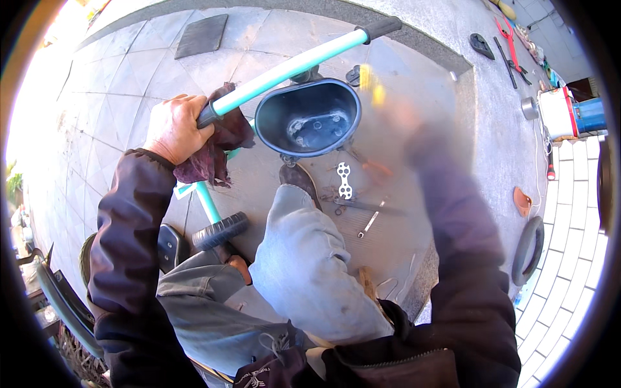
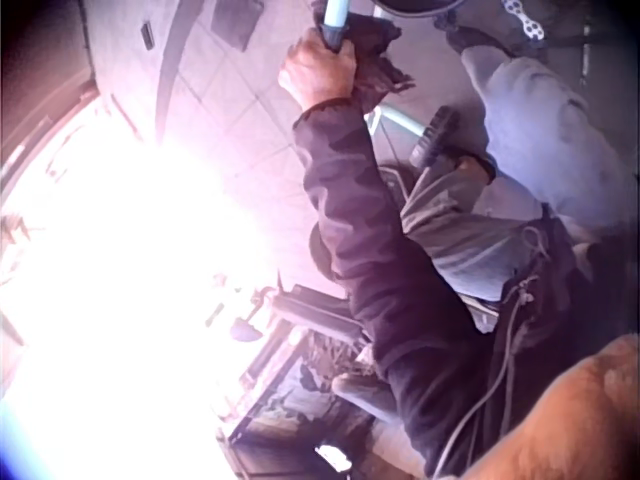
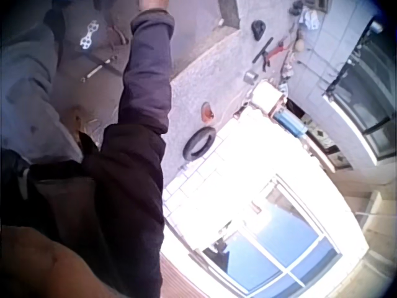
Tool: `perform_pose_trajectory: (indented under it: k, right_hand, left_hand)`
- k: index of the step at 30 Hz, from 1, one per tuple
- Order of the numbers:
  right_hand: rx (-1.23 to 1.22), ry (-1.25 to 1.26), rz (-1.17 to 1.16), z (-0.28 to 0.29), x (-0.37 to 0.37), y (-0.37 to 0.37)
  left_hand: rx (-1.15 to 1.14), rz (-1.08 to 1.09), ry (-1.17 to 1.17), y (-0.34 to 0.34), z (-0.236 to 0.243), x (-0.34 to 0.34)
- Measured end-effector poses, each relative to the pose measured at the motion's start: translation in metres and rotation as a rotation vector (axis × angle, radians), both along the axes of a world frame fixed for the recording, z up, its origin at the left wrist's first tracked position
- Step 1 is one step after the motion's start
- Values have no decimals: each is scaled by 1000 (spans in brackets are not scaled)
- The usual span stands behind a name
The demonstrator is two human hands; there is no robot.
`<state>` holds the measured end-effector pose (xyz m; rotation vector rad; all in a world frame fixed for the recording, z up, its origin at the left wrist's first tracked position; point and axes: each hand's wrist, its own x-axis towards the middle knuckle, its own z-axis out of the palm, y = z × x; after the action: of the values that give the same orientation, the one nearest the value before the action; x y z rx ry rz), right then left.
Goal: The person uses a yellow screwdriver to tighten the axle nut on the front wheel of a teal tricycle. They then wipe the wheel and frame with a dark cloth. Finally, they lift the tricycle to inspect the handlebars and seat area.
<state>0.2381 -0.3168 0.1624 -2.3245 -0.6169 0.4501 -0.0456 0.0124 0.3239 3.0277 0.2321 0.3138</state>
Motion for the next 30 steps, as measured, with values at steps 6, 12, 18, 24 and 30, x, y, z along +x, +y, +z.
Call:
perform_pose_trajectory:
  k: [6, 12, 18, 24, 30]
  right_hand:
    - [44, 450, -124, 99, -23, 20]
    - [-123, 278, -43, 127, -22, 46]
    - [174, 490, -112, 121, -19, 41]
    - [304, 722, -299, 73, -74, 11]
    - [578, 768, -336, 105, -110, 15]
  left_hand:
    - [9, -7, 35, 6, 1, -7]
    - [16, 77, 91, 7, 2, -12]
    - [-56, 83, 126, 9, 5, -3]
    - [-88, 227, 77, 19, 8, -10]
    - [-351, 365, 147, -43, 17, -12]
